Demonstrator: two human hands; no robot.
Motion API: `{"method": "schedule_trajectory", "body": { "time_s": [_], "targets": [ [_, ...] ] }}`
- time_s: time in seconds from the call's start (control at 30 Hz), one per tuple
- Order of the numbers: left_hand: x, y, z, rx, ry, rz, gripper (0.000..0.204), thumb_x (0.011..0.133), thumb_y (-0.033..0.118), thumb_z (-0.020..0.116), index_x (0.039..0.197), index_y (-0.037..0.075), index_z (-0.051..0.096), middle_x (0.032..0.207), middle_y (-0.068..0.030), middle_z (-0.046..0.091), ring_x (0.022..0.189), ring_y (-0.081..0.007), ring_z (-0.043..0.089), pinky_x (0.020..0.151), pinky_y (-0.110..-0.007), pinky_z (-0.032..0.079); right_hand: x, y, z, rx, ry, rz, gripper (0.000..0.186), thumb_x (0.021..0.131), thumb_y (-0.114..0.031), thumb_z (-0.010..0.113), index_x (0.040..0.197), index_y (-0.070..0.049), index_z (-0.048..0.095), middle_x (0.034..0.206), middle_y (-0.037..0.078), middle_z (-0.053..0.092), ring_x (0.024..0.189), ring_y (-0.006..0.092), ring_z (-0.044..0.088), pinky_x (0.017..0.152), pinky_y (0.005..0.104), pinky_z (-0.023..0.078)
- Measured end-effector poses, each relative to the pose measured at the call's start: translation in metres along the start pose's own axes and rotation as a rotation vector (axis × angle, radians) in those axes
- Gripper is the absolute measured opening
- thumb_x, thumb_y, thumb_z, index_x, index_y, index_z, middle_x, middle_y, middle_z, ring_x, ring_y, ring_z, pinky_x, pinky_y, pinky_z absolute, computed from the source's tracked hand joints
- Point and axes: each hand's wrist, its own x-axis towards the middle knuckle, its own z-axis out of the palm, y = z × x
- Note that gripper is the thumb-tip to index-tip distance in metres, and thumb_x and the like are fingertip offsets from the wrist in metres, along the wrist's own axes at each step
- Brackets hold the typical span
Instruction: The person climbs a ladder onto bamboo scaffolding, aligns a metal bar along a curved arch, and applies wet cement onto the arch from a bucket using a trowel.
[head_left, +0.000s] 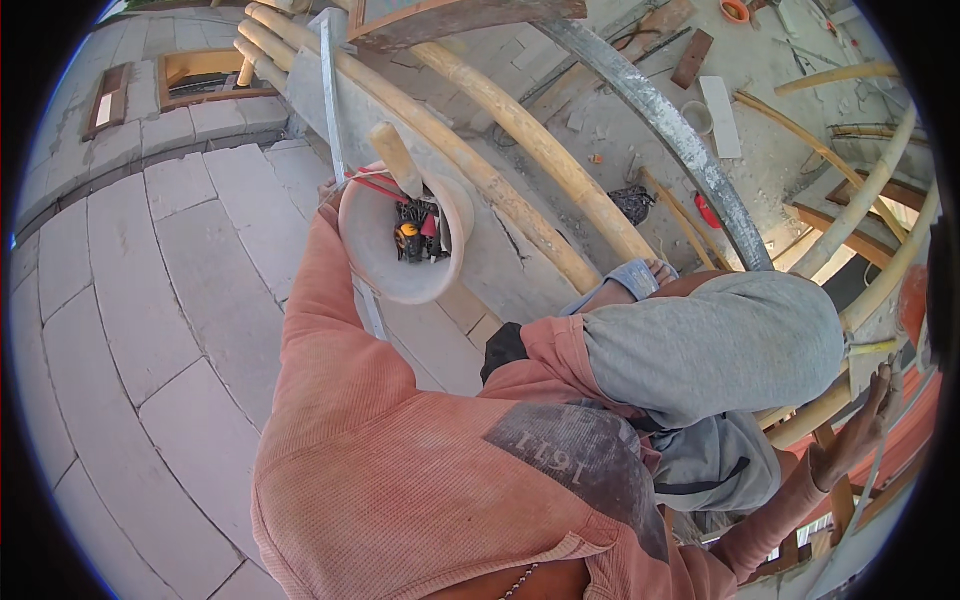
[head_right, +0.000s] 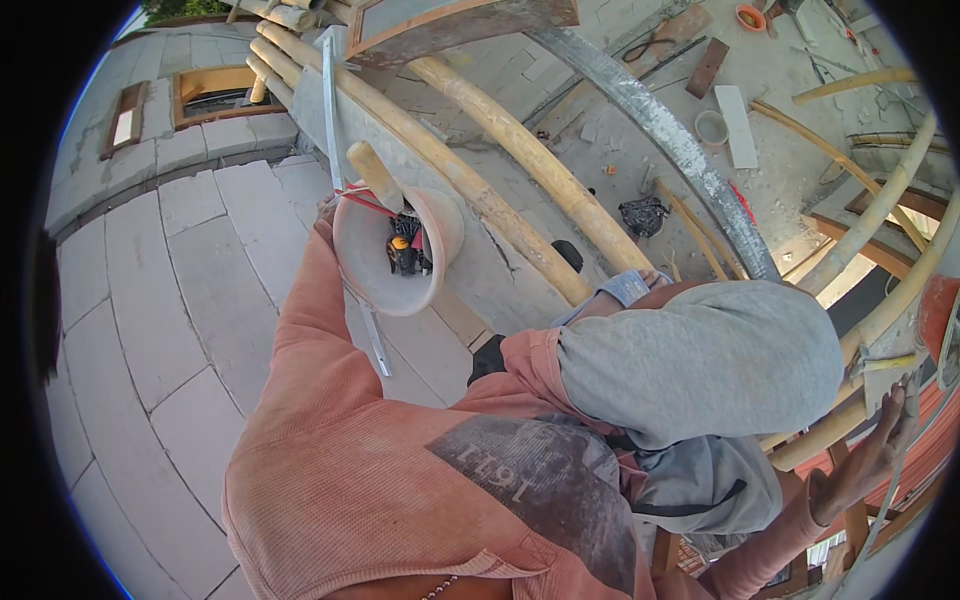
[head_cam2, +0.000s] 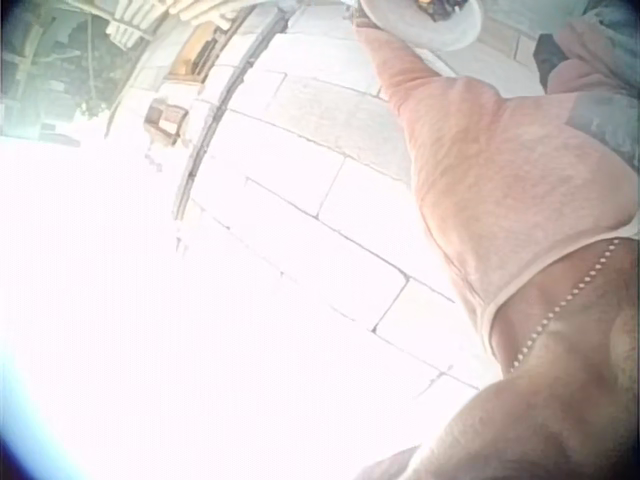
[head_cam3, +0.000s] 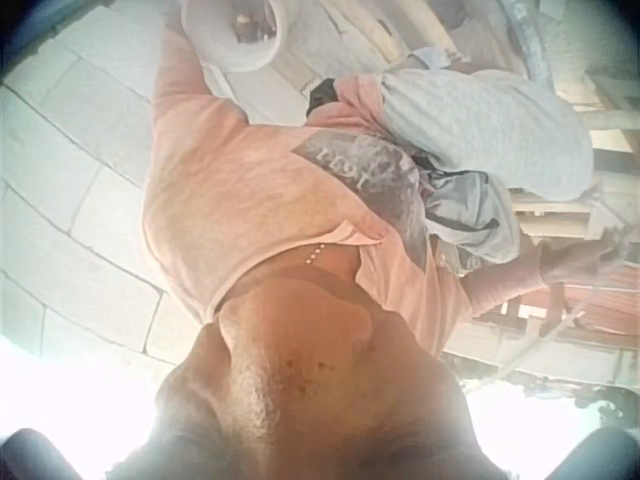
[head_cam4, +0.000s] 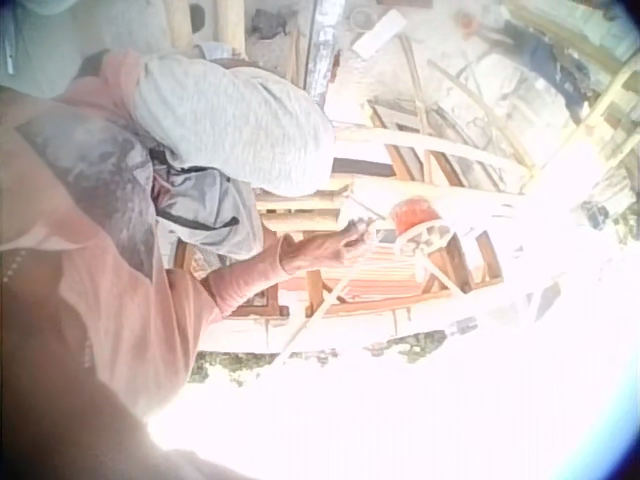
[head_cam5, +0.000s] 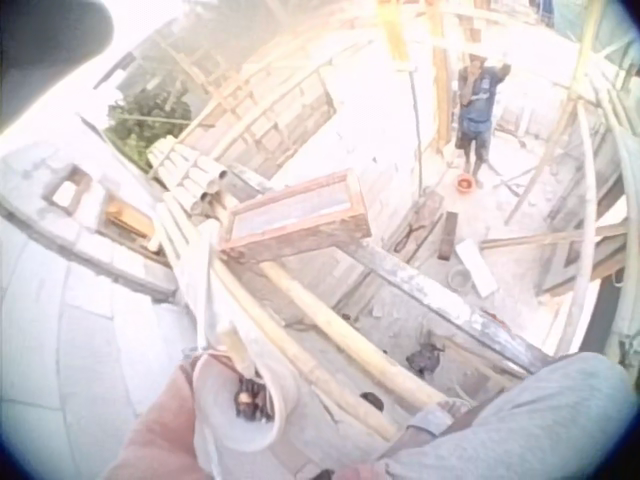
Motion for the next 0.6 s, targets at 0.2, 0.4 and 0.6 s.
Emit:
{"method": "schedule_trajectory", "body": {
  "time_s": [0.2, 0.4, 0.6],
  "targets": [
    [-0.008, 0.000, 0.001, -0.047, -0.039, -0.089, 0.073, 0.091, 0.052, 0.066, 0.147, 0.017, 0.036, 0.146, -0.0191, 0.051, 0.129, -0.0360, 0.054, 0.106, -0.050, 0.043, -0.043, -0.216, 0.038, 0.127, -0.208, -0.532, 0.043, 0.082, 0.003, 0.073, 0.124, -0.001, 0.067, 0.107, 0.014, 0.066, 0.095, 0.0268, 0.065, 0.071, 0.0378, 0.054],
    [-0.015, -0.010, 0.010, -0.093, -0.107, -0.193, 0.074, 0.091, 0.052, 0.066, 0.148, 0.017, 0.035, 0.147, -0.0188, 0.050, 0.130, -0.0358, 0.053, 0.107, -0.050, 0.043, -0.120, -0.288, 0.179, 0.512, -0.792, -0.819, 0.034, 0.075, 0.000, 0.068, 0.108, 0.000, 0.060, 0.099, 0.012, 0.057, 0.097, 0.0282, 0.064, 0.080, 0.0374, 0.056],
    [-0.022, -0.016, -0.005, -0.119, -0.134, -0.271, 0.075, 0.091, 0.052, 0.066, 0.149, 0.017, 0.035, 0.148, -0.0186, 0.048, 0.130, -0.0357, 0.053, 0.107, -0.049, 0.042, -0.155, -0.300, 0.226, 0.520, -0.901, -0.816, 0.027, 0.081, -0.003, 0.065, 0.107, 0.001, 0.060, 0.101, 0.014, 0.056, 0.096, 0.0292, 0.065, 0.081, 0.0393, 0.057]
  ]
}}
